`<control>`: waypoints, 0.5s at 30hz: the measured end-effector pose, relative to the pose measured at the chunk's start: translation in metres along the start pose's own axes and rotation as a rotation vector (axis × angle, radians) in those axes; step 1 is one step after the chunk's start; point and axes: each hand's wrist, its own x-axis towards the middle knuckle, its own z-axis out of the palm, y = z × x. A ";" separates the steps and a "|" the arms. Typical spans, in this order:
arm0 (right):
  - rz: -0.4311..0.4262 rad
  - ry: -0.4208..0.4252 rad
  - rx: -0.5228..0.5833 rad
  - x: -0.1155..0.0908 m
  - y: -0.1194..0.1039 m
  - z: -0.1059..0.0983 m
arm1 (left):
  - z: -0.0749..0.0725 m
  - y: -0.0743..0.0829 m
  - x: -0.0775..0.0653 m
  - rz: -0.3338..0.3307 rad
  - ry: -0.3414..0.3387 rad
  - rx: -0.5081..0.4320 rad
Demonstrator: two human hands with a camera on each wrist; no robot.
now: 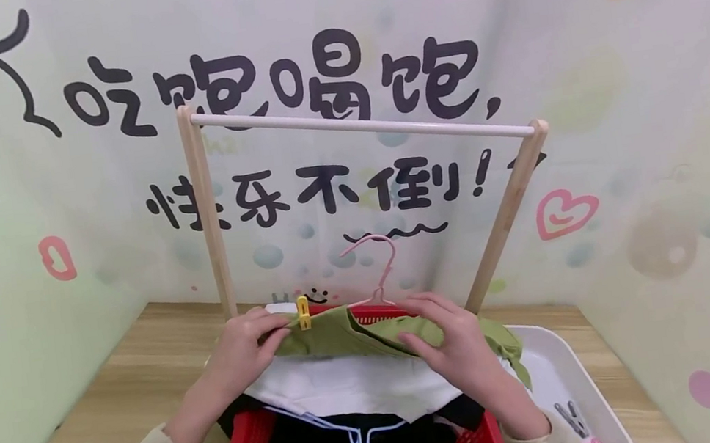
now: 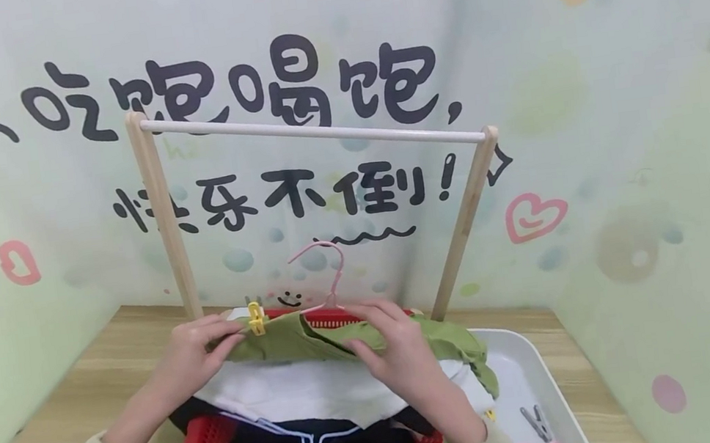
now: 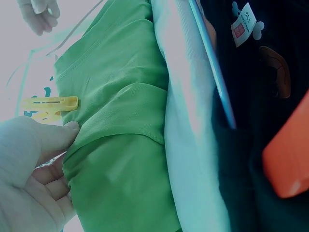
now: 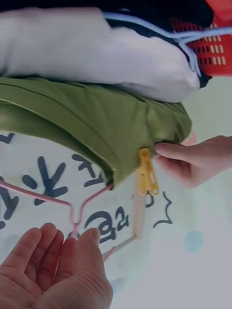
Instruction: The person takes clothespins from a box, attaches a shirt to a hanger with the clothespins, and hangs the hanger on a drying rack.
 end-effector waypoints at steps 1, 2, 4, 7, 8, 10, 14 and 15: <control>0.010 0.001 -0.006 -0.002 0.002 -0.002 | 0.000 0.000 0.000 -0.001 -0.001 0.003; 0.021 0.001 -0.012 -0.005 0.003 -0.004 | 0.000 -0.001 -0.001 -0.004 -0.004 0.005; 0.039 0.003 -0.021 -0.009 0.007 -0.007 | 0.000 -0.001 -0.001 -0.007 -0.008 0.006; 0.066 0.010 -0.042 -0.016 0.013 -0.012 | -0.001 -0.001 -0.001 -0.013 -0.016 0.003; 0.077 0.013 -0.049 -0.018 0.015 -0.014 | -0.001 -0.001 -0.001 -0.015 -0.017 0.003; 0.102 0.023 -0.075 -0.023 0.019 -0.018 | -0.001 0.000 -0.001 -0.016 -0.016 0.001; 0.142 0.057 -0.105 -0.034 0.028 -0.029 | -0.001 0.001 0.000 -0.001 -0.002 -0.005; 0.149 0.066 -0.112 -0.037 0.030 -0.032 | -0.001 0.001 0.000 0.004 0.002 -0.008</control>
